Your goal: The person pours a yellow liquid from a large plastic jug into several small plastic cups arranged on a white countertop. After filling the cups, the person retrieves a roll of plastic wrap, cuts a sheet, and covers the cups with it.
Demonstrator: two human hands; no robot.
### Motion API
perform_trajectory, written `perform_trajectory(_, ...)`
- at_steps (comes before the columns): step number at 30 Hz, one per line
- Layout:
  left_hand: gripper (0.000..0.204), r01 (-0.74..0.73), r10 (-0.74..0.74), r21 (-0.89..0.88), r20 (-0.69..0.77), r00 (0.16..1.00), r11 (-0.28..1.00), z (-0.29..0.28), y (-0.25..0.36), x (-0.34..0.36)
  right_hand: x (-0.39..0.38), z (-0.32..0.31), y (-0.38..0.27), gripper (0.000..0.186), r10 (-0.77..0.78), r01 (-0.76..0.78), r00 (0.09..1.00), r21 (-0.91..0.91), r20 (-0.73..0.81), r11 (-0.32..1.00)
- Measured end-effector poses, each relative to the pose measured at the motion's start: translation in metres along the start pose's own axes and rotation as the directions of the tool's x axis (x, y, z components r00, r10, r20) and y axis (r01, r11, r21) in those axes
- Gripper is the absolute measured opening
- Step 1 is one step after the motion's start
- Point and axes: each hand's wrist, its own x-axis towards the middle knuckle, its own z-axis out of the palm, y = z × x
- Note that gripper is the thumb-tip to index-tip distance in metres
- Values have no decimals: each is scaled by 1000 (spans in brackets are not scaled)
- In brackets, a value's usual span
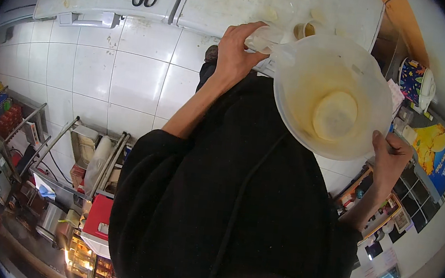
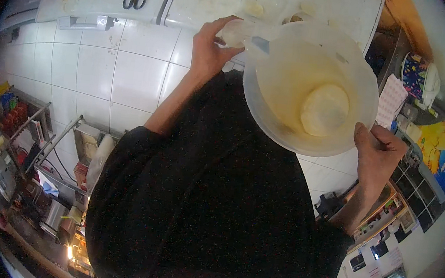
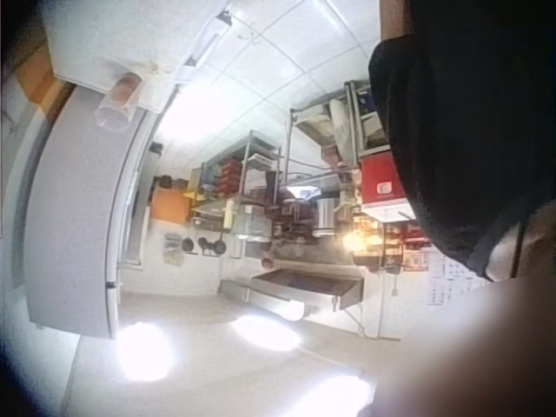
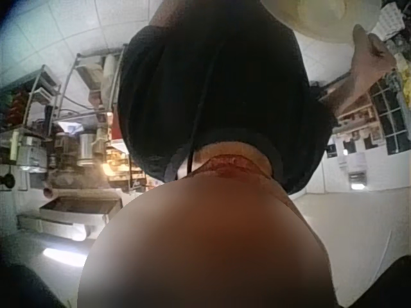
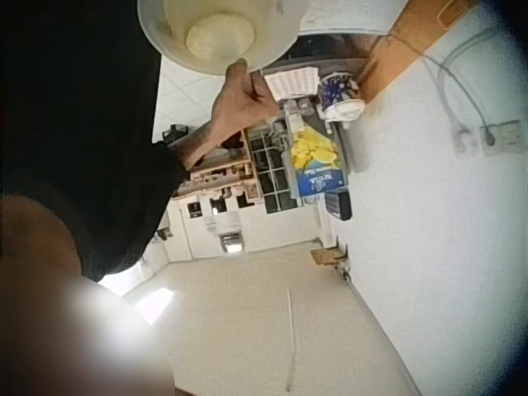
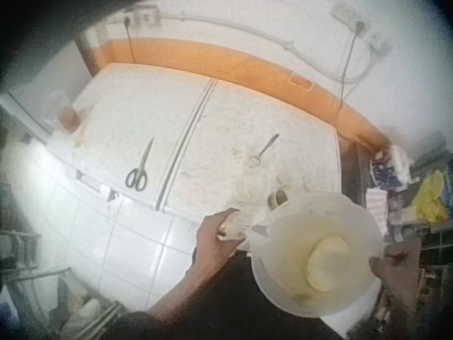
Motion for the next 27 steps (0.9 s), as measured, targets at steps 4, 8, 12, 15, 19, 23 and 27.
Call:
perform_trajectory(4, 58, 22, -21, -15, 23, 1000, 1000, 0, 2, 1, -2, -2, 2, 19, 11, -12, 1000, -27, -4, 1000)
perform_trajectory(8, 58, -16, 17, -33, 22, 1000, 999, 0, 3, 1, -4, -3, 3, 17, 5, -5, 1000, -9, 7, 1000)
perform_trajectory(12, 58, -24, 24, -1, 32, 999, 1000, -1, 3, 3, -8, -1, -2, 16, 26, -26, 1000, 18, -1, 1000)
perform_trajectory(15, 58, -14, 14, -16, 38, 999, 1000, -1, 4, 2, -10, 0, -6, 18, 41, -41, 999, -7, -3, 999)
perform_trajectory(19, 57, -13, 14, -18, 41, 999, 1000, 1, 2, 1, -15, 6, 3, 19, 48, -44, 994, 34, -101, 998)
perform_trajectory(23, 57, 2, 0, -36, 68, 998, 999, 1, 3, 3, -18, 8, 11, 20, 50, -43, 992, 66, -115, 997)
perform_trajectory(27, 55, 6, -4, -42, 71, 997, 999, 2, 4, 5, -17, 3, 20, 23, 88, -86, 996, 52, -35, 995)
